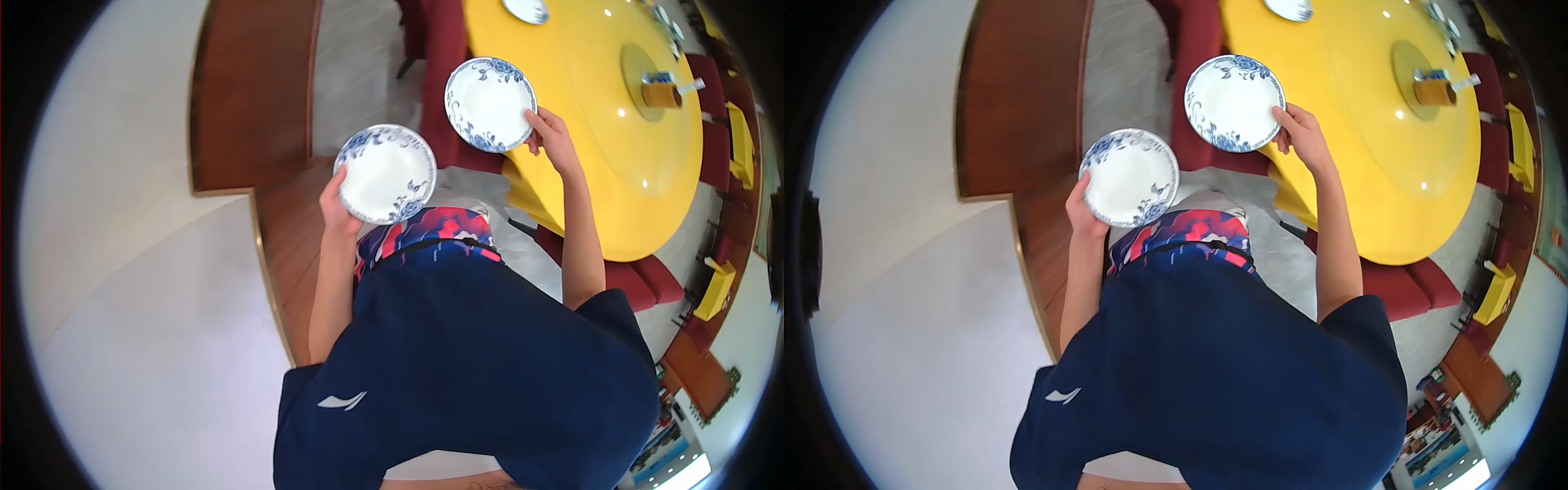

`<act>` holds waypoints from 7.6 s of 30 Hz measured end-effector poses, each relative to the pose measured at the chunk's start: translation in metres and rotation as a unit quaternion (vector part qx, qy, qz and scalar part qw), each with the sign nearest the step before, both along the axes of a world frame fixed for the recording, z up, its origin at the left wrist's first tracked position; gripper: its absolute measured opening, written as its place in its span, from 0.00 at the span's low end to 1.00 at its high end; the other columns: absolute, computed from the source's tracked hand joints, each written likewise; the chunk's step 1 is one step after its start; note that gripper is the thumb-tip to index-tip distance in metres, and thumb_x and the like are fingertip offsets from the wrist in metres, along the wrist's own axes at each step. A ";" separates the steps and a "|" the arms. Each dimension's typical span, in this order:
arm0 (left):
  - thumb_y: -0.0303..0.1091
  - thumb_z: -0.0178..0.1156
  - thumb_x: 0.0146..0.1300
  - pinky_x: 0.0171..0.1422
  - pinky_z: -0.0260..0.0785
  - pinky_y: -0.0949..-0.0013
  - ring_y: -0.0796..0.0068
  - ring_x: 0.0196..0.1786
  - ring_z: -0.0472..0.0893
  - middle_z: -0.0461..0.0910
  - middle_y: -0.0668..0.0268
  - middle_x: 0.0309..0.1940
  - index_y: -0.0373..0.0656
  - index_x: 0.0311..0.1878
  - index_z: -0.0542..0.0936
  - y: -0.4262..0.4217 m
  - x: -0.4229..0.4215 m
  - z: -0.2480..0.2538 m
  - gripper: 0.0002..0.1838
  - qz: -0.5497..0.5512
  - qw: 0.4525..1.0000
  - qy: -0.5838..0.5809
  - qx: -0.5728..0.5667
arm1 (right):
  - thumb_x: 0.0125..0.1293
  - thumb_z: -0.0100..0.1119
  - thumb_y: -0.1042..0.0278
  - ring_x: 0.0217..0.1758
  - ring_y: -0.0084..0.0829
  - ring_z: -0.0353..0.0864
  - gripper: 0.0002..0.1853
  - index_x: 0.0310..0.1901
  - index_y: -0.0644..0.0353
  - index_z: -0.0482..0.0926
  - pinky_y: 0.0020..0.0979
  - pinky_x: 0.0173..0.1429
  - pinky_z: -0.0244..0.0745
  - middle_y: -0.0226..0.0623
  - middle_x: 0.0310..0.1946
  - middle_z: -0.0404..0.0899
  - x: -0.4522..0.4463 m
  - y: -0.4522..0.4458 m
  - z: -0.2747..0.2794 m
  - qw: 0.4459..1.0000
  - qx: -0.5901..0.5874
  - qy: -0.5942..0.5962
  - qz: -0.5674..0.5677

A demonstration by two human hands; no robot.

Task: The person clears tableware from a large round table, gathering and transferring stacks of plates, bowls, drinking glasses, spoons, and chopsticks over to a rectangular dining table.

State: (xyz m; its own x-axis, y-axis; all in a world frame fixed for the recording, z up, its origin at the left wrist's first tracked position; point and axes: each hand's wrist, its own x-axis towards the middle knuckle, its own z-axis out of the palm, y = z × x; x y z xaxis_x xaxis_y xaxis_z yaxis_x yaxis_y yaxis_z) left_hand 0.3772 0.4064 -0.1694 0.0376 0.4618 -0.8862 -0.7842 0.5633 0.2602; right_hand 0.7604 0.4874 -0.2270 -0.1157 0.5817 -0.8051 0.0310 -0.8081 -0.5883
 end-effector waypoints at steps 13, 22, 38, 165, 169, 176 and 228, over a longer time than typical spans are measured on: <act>0.47 0.43 0.73 0.67 0.67 0.57 0.57 0.63 0.74 0.74 0.53 0.61 0.37 0.66 0.68 0.071 0.007 0.064 0.27 0.005 0.999 -0.003 0.039 | 0.72 0.54 0.56 0.17 0.14 0.66 0.16 0.36 0.62 0.80 0.21 0.21 0.60 0.25 0.17 0.69 -0.115 0.096 0.082 0.947 0.038 0.178 0.264; 0.48 0.44 0.73 0.67 0.67 0.57 0.57 0.62 0.75 0.74 0.52 0.61 0.36 0.66 0.68 0.051 -0.030 0.035 0.28 0.074 0.993 0.036 0.081 | 0.71 0.54 0.55 0.17 0.14 0.66 0.16 0.36 0.62 0.80 0.21 0.21 0.61 0.25 0.16 0.69 -0.170 0.102 0.049 0.921 0.022 0.210 0.326; 0.35 0.53 0.56 0.65 0.69 0.54 0.51 0.59 0.77 0.75 0.47 0.58 0.30 0.63 0.68 0.199 -0.001 0.017 0.31 -0.023 0.998 0.048 -0.039 | 0.67 0.53 0.47 0.27 0.48 0.82 0.24 0.29 0.62 0.82 0.44 0.36 0.77 0.48 0.22 0.80 -0.138 0.239 0.040 0.809 0.301 -0.034 0.504; 0.51 0.48 0.67 0.65 0.69 0.56 0.57 0.61 0.76 0.75 0.55 0.60 0.39 0.63 0.70 0.608 0.337 0.022 0.29 -0.683 0.707 -0.140 0.118 | 0.72 0.46 0.53 0.47 0.54 0.82 0.24 0.60 0.63 0.65 0.44 0.52 0.74 0.59 0.41 0.81 0.003 0.316 0.090 0.776 0.178 -0.276 -0.538; 0.49 0.48 0.68 0.64 0.69 0.57 0.58 0.60 0.76 0.76 0.55 0.59 0.38 0.63 0.70 0.663 0.409 0.033 0.28 -0.721 0.664 -0.171 0.096 | 0.72 0.46 0.54 0.47 0.52 0.83 0.22 0.57 0.63 0.66 0.42 0.50 0.74 0.57 0.40 0.82 0.050 0.370 0.107 0.741 0.149 -0.296 -0.584; 0.49 0.48 0.68 0.64 0.70 0.56 0.58 0.61 0.76 0.75 0.54 0.59 0.38 0.63 0.70 0.756 0.519 0.061 0.29 -0.772 0.592 -0.208 0.098 | 0.73 0.46 0.54 0.43 0.50 0.83 0.22 0.57 0.64 0.64 0.41 0.48 0.74 0.57 0.39 0.81 0.122 0.462 0.136 0.695 0.137 -0.314 -0.633; 0.35 0.54 0.68 0.60 0.74 0.62 0.62 0.57 0.78 0.76 0.54 0.57 0.39 0.66 0.67 0.944 0.893 -0.055 0.24 -0.466 0.813 -0.175 0.301 | 0.73 0.48 0.67 0.58 0.27 0.73 0.21 0.65 0.63 0.68 0.28 0.63 0.66 0.40 0.56 0.76 0.621 0.705 -0.002 0.774 0.356 -0.152 -0.501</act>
